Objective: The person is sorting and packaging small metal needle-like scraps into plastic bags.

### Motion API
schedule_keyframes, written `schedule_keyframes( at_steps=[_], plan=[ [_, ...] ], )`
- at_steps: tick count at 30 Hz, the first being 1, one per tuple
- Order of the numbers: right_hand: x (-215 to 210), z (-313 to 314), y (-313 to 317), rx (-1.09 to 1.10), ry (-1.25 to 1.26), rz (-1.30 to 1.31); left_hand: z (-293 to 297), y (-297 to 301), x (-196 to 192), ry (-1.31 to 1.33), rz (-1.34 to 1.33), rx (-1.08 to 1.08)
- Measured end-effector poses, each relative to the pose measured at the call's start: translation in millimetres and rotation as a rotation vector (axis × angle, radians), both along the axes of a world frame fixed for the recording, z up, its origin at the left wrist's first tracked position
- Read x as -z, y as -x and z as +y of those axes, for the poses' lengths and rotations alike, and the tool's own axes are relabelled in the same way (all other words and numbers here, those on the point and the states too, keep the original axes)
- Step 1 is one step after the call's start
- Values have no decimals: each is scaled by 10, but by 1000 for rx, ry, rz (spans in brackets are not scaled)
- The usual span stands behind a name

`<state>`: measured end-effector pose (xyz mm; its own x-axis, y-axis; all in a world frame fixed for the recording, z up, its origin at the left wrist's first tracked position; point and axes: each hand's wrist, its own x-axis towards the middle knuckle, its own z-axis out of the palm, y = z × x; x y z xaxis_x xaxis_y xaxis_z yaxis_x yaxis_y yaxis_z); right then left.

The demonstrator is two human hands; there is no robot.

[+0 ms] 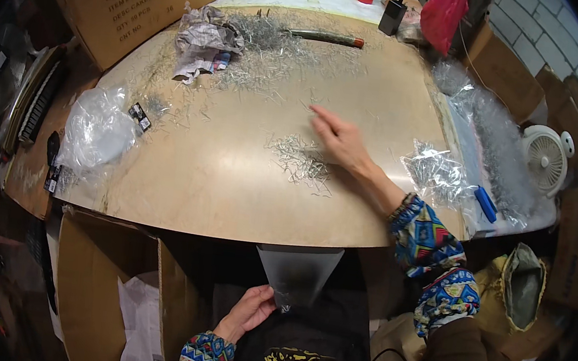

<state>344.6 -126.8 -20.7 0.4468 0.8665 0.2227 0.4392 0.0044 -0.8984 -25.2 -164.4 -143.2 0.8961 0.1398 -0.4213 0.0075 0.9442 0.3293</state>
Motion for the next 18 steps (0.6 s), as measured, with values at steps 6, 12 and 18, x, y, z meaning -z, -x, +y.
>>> schedule_keyframes(
  at_steps=[6, 12, 18],
  plan=[
    [53, 213, 684, -127, 48, -796, -61, -78, -325, 172, -40, 164],
    [-15, -492, 1459, -21, 183, -805, -139, -54, 33, -144, 174, 286],
    [-487, -1063, 1579, -235, 205, -436, -31, -33, 95, -248, 163, 347]
  ],
)
